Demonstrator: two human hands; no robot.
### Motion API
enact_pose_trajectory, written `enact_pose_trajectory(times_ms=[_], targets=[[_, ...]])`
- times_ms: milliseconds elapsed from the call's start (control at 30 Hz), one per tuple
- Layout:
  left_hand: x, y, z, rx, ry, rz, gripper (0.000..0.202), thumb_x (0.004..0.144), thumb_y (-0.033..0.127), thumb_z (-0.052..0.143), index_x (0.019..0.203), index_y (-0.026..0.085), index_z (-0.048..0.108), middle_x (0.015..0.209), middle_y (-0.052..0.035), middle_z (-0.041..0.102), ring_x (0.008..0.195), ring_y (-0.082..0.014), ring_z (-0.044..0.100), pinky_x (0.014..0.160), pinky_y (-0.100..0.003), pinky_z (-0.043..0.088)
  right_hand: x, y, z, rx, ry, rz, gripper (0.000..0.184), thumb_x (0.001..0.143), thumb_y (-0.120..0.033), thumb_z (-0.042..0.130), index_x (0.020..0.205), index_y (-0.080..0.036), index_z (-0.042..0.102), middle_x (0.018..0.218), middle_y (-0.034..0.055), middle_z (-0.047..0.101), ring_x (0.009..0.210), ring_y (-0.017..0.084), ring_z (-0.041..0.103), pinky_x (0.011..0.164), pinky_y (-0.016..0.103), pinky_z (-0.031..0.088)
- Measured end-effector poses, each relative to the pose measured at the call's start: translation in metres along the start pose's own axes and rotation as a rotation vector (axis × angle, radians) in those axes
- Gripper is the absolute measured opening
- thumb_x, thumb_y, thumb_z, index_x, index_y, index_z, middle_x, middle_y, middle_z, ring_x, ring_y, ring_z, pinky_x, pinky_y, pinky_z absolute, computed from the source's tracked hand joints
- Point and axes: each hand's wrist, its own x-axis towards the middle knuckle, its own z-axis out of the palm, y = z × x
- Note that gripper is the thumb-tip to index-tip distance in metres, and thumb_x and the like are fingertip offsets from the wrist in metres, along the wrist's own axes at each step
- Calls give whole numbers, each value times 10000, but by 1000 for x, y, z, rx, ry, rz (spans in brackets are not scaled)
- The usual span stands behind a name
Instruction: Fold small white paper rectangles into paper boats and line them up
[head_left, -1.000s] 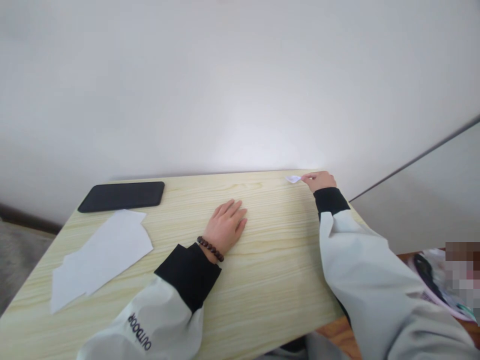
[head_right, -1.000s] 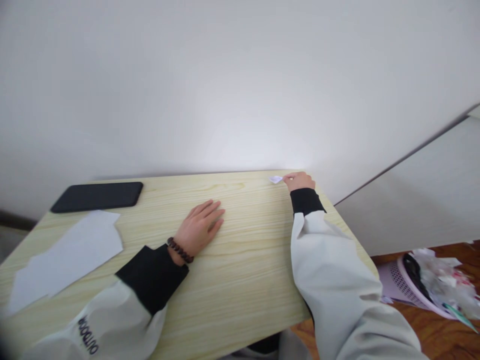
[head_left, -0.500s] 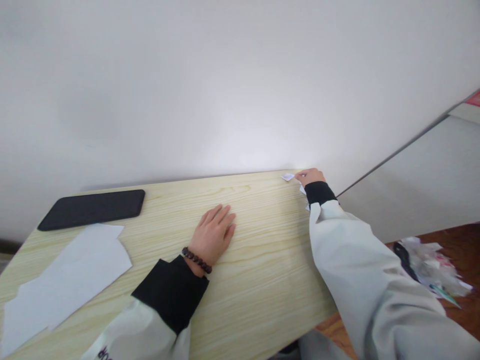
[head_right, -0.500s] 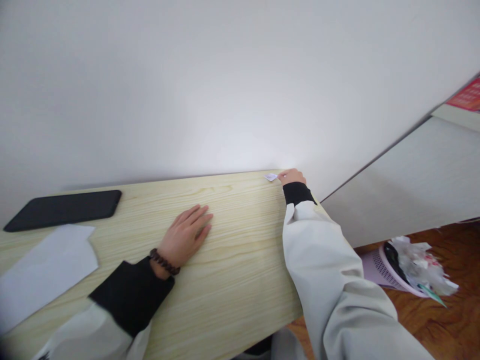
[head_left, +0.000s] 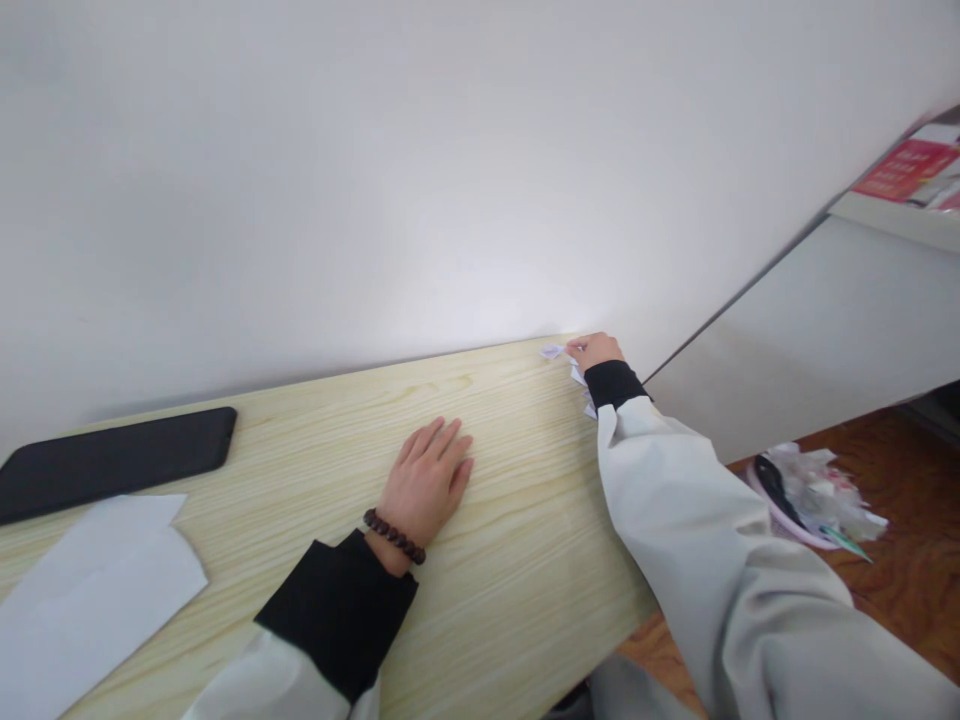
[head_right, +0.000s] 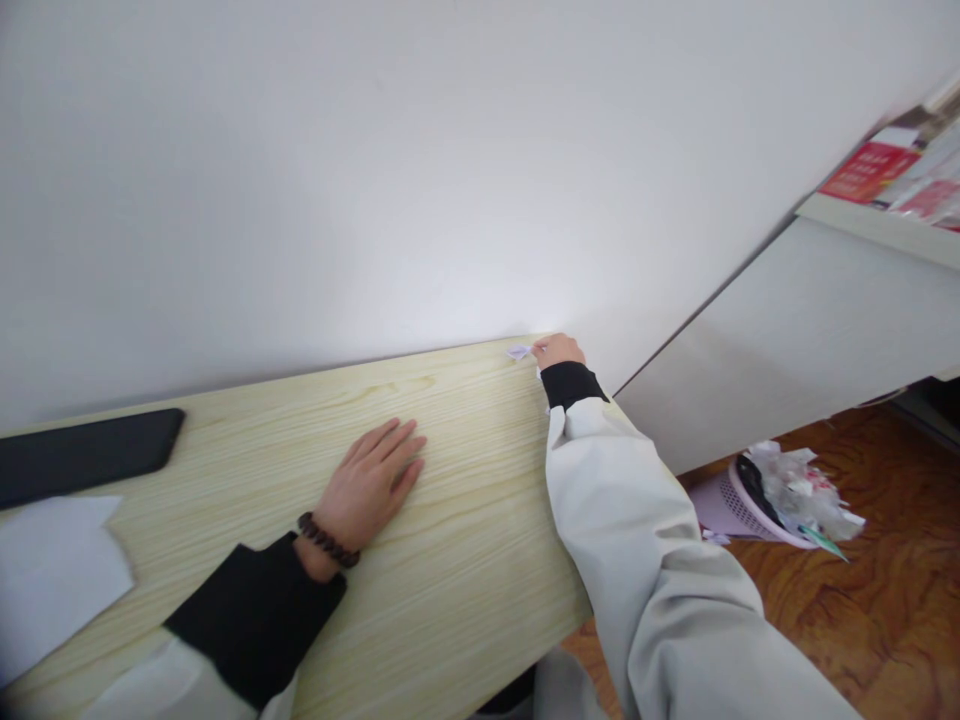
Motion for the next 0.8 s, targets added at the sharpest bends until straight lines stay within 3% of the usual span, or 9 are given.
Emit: enact_pose_trajectory(times_ms=[233, 467, 633, 733, 800], targets=[[-1, 0, -4, -18, 13, -23, 271, 872, 290, 467, 1075, 207, 627, 1254, -77, 582, 1206, -263, 479, 1004, -449, 403, -32, -24, -2, 30, 36, -180, 276, 810, -317, 558, 994, -176, 709, 849, 74, 683, 801, 203, 625, 724, 294, 451], [-31, -18, -24, 50, -33, -127, 299, 892, 256, 437, 1141, 197, 590, 1300, -108, 531, 1216, -257, 461, 1006, -450, 403, -111, -93, 37, 226, -67, -506, 195, 820, -239, 544, 931, -204, 700, 737, 22, 643, 677, 153, 587, 656, 254, 417], [-63, -48, -66, -89, -165, -111, 255, 864, 231, 496, 1095, 235, 605, 1226, -77, 556, 1139, -208, 504, 978, -372, 435, -165, -145, 58, 314, -111, -810, 214, 877, -241, 475, 906, -199, 683, 761, 39, 659, 725, 175, 584, 691, 282, 396], [-83, -73, -105, -32, -177, -305, 179, 773, 282, 625, 944, 234, 643, 989, -55, 609, 967, -217, 561, 885, -376, 470, -182, -158, 62, 321, -133, -907, 205, 861, -209, 489, 960, -208, 668, 828, 35, 680, 784, 191, 584, 731, 302, 382], [-100, -90, -128, 42, -174, -442, 306, 672, 370, 714, 930, 230, 629, 986, -50, 592, 979, -247, 542, 905, -423, 440, -185, -158, 63, 334, -140, -920, 207, 848, -198, 502, 980, -207, 662, 843, 31, 680, 789, 195, 578, 738, 310, 381]])
